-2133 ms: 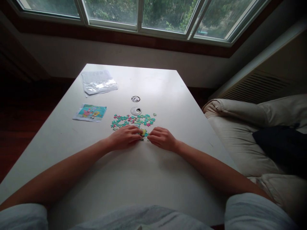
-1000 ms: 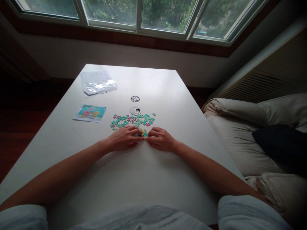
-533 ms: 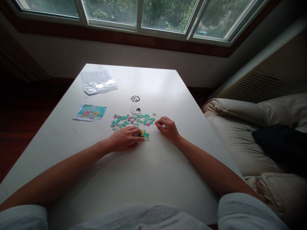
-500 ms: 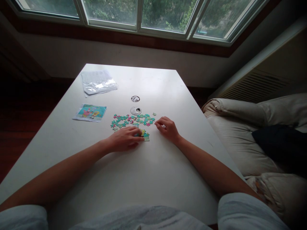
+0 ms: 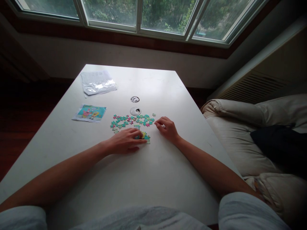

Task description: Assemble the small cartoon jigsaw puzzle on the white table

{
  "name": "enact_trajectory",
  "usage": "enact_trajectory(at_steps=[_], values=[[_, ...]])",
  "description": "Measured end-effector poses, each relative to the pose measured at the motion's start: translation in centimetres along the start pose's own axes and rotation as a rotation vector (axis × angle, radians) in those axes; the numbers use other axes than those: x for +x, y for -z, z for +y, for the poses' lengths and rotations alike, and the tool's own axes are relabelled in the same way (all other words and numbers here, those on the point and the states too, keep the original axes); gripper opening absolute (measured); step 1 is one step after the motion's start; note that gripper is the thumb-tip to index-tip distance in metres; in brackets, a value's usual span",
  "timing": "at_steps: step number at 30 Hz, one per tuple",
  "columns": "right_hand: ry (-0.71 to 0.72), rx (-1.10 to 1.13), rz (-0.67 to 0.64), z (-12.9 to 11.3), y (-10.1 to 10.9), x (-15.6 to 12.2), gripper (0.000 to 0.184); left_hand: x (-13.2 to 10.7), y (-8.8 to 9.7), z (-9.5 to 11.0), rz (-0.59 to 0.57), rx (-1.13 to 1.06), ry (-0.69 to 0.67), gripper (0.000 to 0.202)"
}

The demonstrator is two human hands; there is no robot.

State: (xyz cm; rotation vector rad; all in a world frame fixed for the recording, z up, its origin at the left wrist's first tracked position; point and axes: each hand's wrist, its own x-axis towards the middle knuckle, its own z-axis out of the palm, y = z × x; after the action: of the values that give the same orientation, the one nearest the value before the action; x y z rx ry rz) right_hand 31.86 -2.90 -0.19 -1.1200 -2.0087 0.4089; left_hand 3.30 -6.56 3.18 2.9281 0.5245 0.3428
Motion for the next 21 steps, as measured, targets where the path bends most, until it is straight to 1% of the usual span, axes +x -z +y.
enact_trajectory(at_steps=[3, 5, 7, 11, 12, 15, 18, 21], values=[[-0.069, -0.017, 0.032, 0.8, -0.3, 0.3, 0.012, 0.0, 0.1, 0.0, 0.010, -0.005, -0.007, 0.041], [-0.106, -0.042, 0.043, 1.8, -0.5, 0.7, 0.017, 0.0, 0.3, 0.0, 0.020, -0.009, -0.012, 0.040], [-0.112, -0.079, 0.035, 2.8, -0.8, 1.5, 0.023, -0.1, 0.3, 0.0, 0.028, -0.009, -0.015, 0.040], [-0.104, -0.197, 0.029, 4.7, -1.1, 3.3, 0.026, -0.2, 0.2, 0.0, 0.015, 0.009, -0.004, 0.040], [-0.106, -0.224, 0.006, 4.9, -1.2, 3.7, 0.026, -0.2, 0.2, 0.1, 0.008, 0.012, 0.000, 0.040], [-0.108, -0.283, -0.030, 5.1, -1.3, 4.2, 0.025, -0.2, 0.3, 0.1, -0.006, 0.015, 0.002, 0.039], [-0.093, -0.302, -0.049, 4.7, -1.1, 4.1, 0.022, -0.2, 0.4, 0.0, -0.013, 0.023, 0.009, 0.040], [-0.092, -0.299, -0.059, 4.3, -0.9, 3.8, 0.016, -0.2, 0.3, -0.2, -0.012, 0.041, 0.030, 0.041]])
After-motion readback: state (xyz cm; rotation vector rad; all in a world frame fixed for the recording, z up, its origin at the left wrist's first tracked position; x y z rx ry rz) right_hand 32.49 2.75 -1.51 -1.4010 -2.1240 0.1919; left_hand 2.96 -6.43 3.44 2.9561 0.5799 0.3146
